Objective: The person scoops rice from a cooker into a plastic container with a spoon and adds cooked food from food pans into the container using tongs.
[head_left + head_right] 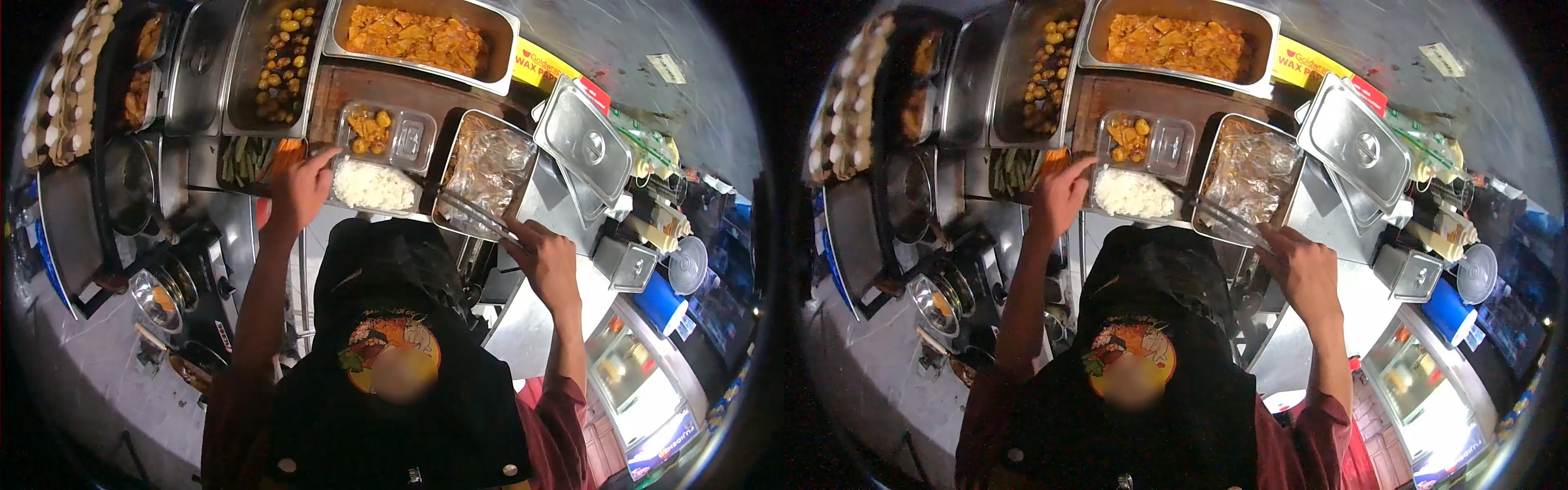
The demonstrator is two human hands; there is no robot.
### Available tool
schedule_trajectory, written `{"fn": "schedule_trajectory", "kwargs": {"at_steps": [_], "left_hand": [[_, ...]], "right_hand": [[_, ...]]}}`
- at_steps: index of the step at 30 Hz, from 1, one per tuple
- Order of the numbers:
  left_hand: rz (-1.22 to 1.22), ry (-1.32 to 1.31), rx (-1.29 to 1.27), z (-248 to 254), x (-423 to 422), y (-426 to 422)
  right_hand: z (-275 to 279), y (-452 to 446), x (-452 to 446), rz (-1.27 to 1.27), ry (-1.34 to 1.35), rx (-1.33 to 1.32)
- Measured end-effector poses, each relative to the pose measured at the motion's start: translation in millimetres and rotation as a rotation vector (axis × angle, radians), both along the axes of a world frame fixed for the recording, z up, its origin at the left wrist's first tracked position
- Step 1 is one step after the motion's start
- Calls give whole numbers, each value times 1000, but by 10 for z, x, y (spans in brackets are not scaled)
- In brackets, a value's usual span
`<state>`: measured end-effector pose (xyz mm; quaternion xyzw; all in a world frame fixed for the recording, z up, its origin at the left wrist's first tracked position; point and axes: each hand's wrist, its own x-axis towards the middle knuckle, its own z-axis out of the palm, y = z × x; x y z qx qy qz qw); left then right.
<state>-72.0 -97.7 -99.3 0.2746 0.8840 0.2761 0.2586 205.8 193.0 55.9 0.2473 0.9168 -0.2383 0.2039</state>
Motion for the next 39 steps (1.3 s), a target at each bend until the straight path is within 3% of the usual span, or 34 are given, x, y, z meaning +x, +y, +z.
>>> {"fn": "schedule_trajectory", "kwargs": {"at_steps": [2,6,12,17,21,24,26,28,34,39], "left_hand": [[-232,108,-172,-114,-32,119],[-294,161,-380,-59,25,237],[-268,178,-124,-113,239,-146],[-74,253,127,-89,411,-344],[27,235,190,62,507,-433],[118,168,41,68,573,-582],[189,171,114,-62,615,-702],[202,156,94,-99,639,-814],[246,63,110,-204,614,-1046],[246,-72,268,-381,514,-990]], "right_hand": [[9,2,-9,-16,-11,40],[-62,-7,-89,40,25,212],[-63,-44,-392,137,18,325],[53,-107,-793,289,38,400],[35,-183,-1046,365,75,441],[16,-210,-1131,448,172,522],[18,-195,-1211,485,-9,498],[28,-224,-1192,481,-28,525],[451,-460,-825,285,-77,465],[568,-876,-63,-141,-60,265]]}}
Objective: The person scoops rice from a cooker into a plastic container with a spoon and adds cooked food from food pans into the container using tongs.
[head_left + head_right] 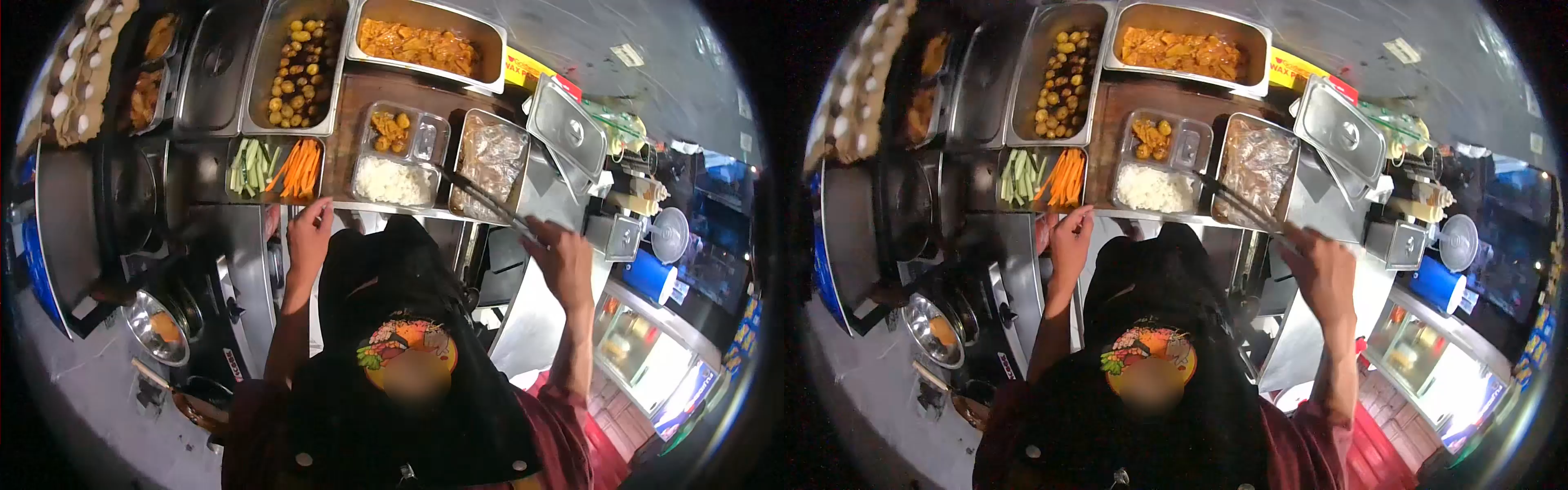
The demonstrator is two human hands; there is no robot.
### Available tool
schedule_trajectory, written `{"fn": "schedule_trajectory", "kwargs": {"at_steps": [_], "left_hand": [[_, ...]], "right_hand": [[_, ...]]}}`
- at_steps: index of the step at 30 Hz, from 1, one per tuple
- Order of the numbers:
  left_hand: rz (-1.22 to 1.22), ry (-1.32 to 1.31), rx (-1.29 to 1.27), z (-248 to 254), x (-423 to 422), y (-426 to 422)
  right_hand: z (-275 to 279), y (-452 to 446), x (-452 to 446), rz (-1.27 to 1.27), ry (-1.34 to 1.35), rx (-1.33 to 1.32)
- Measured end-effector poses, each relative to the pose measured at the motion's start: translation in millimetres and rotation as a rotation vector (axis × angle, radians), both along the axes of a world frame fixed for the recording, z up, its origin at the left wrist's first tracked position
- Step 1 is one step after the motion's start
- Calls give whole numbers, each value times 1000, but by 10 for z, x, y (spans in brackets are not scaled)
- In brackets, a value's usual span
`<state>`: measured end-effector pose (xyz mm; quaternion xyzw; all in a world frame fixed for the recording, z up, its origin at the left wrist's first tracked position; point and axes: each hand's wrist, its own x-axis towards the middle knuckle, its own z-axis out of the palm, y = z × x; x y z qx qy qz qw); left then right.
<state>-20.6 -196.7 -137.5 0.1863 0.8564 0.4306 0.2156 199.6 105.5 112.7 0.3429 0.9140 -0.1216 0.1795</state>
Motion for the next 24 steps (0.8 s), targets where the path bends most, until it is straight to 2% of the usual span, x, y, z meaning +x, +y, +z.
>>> {"fn": "schedule_trajectory", "kwargs": {"at_steps": [2,4,7,9,10,13,14,15,16,22,23,24], "left_hand": [[11,-11,100,-16,-35,104],[-57,10,136,174,-128,366],[-146,68,171,251,-246,632],[-69,81,207,246,-302,801],[-57,140,218,27,-348,831],[-22,145,164,-52,-354,802],[10,37,159,-122,-329,743],[15,36,161,-119,-280,677],[35,14,160,-109,-225,602],[193,-35,167,-385,287,-177],[204,27,92,-416,405,-344],[214,89,15,-465,520,-512]], "right_hand": [[-351,-274,478,-172,123,-72],[-756,-591,843,-303,228,-106],[-758,-805,708,-330,192,-94],[-673,-696,523,-198,69,28],[-613,-588,403,-128,79,57],[-471,-159,-31,92,79,226],[-446,-19,-156,93,78,231],[-431,108,-276,218,117,269],[-436,220,-392,348,158,305],[-467,530,-1026,683,147,351],[-497,525,-1099,728,113,357],[-539,537,-1123,746,240,356]]}}
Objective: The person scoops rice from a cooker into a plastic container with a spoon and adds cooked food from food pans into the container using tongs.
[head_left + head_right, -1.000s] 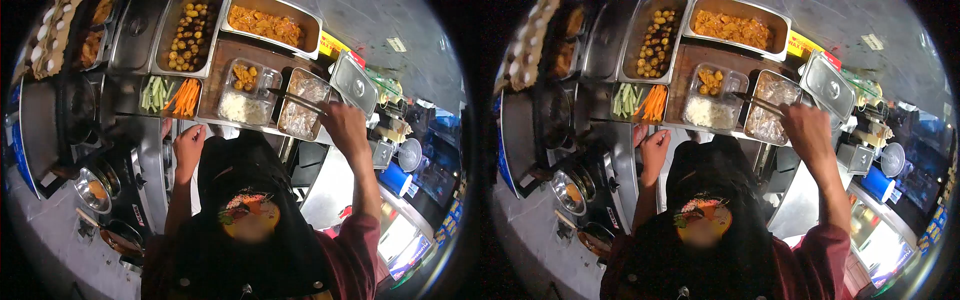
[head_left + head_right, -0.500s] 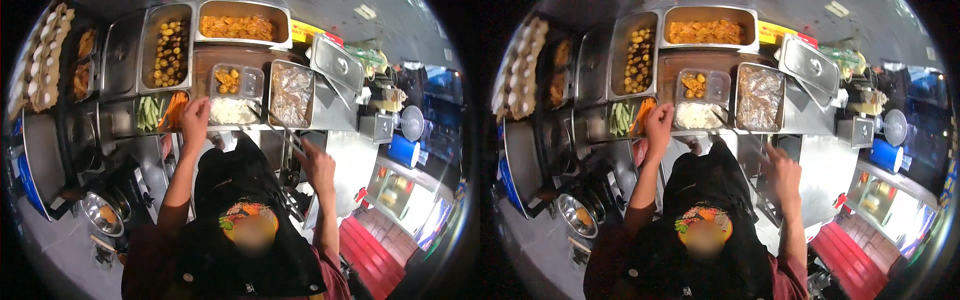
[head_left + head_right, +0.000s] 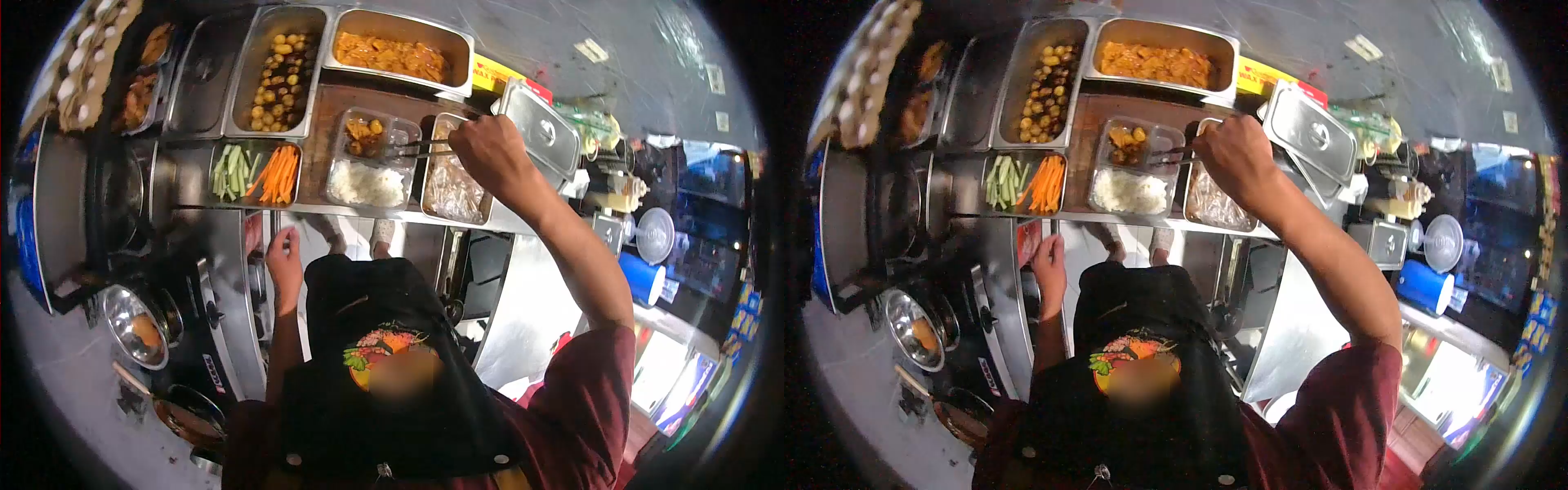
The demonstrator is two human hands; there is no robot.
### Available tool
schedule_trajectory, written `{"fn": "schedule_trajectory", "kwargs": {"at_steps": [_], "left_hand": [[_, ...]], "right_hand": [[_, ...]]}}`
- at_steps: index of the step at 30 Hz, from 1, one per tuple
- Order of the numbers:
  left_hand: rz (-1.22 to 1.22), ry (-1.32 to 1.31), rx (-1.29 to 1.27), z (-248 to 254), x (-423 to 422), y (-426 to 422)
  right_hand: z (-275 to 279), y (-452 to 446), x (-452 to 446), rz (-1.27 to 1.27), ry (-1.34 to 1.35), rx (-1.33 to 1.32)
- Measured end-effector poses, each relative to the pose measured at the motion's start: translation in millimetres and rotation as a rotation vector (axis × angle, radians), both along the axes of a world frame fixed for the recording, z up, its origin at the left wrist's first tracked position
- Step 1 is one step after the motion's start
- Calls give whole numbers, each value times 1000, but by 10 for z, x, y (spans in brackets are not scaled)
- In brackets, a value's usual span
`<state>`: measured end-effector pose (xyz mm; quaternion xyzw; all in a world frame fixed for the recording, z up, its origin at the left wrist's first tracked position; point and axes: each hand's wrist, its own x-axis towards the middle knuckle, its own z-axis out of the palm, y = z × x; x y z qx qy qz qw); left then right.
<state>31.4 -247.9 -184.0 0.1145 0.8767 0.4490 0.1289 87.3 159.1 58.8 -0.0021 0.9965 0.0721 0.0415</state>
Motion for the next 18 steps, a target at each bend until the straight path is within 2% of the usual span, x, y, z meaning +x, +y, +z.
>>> {"fn": "schedule_trajectory", "kwargs": {"at_steps": [1,3,4,6,7,9,10,13,15,16,17,18], "left_hand": [[21,2,0,-69,133,-169],[162,-114,-43,-278,423,-496],[178,-116,-43,-415,573,-685],[234,-388,-142,-741,856,-1093],[243,-388,-142,-911,1016,-1315],[67,-421,-107,-1200,1311,-1687],[70,-422,-105,-1225,1421,-1776],[439,-1145,128,-1417,1729,-2031],[539,-1230,154,-1345,1860,-2073],[600,-1365,294,-1312,1822,-2091],[563,-1268,109,-1285,1863,-2033],[539,-1247,75,-1263,1848,-2003]], "right_hand": [[12,-7,-58,21,2,0],[35,-27,-172,67,-178,77],[4,-22,-193,96,-162,124],[18,-40,-245,104,-144,113],[26,-56,-268,95,-124,100],[52,-64,-310,102,-171,122],[38,-46,-305,105,-177,130],[-16,78,-268,118,-202,136],[-24,155,-235,122,-216,131],[-21,182,-208,107,-216,113],[-25,207,-172,89,-215,95],[-27,224,-133,80,-213,93]]}}
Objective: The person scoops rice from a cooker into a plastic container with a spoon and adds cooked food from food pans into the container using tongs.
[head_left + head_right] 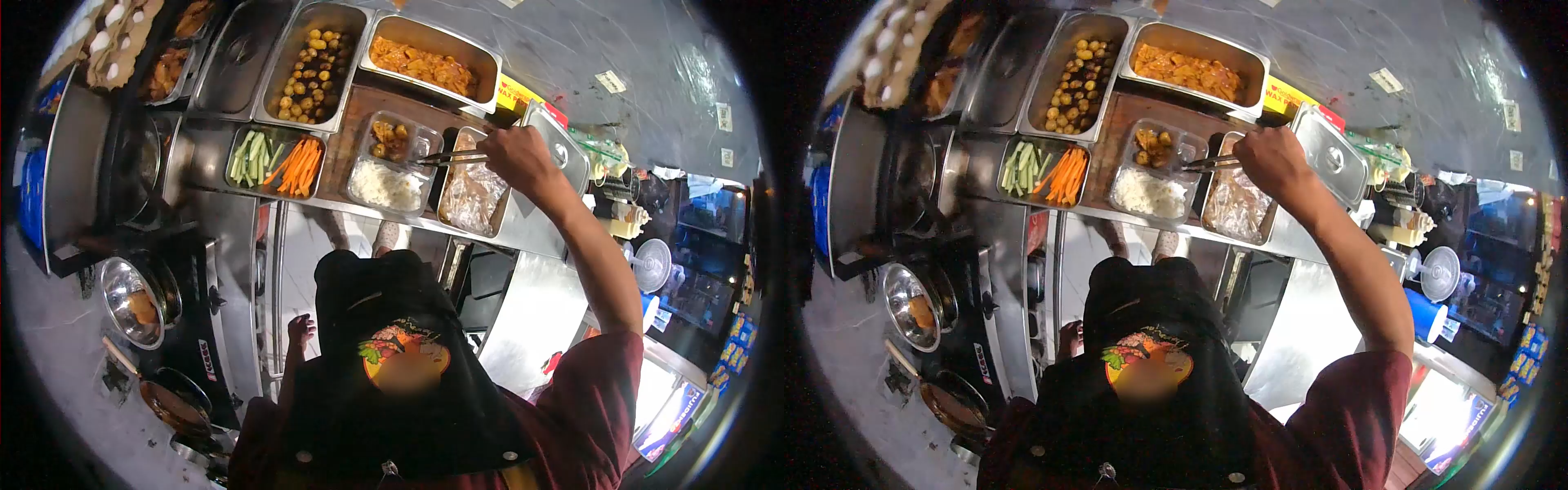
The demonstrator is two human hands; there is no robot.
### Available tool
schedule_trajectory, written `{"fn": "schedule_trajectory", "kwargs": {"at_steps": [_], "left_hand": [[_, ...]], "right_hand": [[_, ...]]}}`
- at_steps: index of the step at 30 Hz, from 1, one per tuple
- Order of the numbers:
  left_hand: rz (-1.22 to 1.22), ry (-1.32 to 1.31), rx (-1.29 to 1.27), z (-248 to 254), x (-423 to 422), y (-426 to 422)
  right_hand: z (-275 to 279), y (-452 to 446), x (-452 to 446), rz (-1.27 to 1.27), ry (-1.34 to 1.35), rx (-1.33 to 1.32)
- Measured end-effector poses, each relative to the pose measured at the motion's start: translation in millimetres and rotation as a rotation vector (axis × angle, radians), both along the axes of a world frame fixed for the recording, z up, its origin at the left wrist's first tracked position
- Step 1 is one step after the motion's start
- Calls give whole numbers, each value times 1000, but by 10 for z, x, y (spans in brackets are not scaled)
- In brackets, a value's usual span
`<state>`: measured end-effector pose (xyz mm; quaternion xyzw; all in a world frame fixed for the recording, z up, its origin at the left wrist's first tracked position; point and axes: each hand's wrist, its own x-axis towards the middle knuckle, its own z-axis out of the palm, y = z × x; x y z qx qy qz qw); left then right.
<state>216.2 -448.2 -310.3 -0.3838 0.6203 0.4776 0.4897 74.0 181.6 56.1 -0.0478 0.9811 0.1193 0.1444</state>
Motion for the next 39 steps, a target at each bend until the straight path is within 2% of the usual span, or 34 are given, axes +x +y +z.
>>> {"fn": "schedule_trajectory", "kwargs": {"at_steps": [2,7,9,12,15,17,20,21,23,24,26,27,28,31,32,33,34,36,38,39], "left_hand": [[-47,20,-19,11,-107,60],[-52,187,62,24,-529,295],[-63,317,236,99,-711,341],[-142,360,121,153,-947,537],[-191,358,76,157,-1058,576],[-145,309,104,60,-1036,492],[-76,200,188,-102,-941,302],[-74,205,180,-103,-886,260],[-5,134,324,-82,-834,220],[92,14,410,-109,-853,218],[71,22,357,-47,-789,233],[61,33,318,-24,-755,298],[-114,116,191,50,-726,404],[-99,195,255,157,-733,543],[-253,327,29,257,-712,733],[-263,330,32,372,-748,890],[-347,452,12,485,-795,1047],[-522,762,8,663,-925,1491],[-617,892,117,1285,-1010,2299],[-741,876,127,1587,-1054,2750]], "right_hand": [[-11,36,86,-26,74,-43],[-89,179,259,-110,38,-109],[-113,239,357,-133,12,-110],[-79,274,618,-167,84,-178],[30,273,937,-233,86,-210],[193,201,1164,-343,-5,-263],[537,-104,1451,-422,134,-397],[631,-212,1531,-532,68,-417],[482,-341,1759,-570,34,-466],[348,-404,1813,-563,7,-457],[-100,-465,2031,-556,38,-469],[-82,-490,2080,-560,42,-475],[-33,-513,2083,-627,44,-535],[56,-500,2182,-775,10,-637],[46,-481,2298,-779,48,-656],[35,-451,2412,-781,88,-673],[24,-422,2526,-787,97,-671],[-42,-413,2794,-816,293,-869],[-280,-440,3131,-888,361,-913],[-388,-443,3276,-943,426,-957]]}}
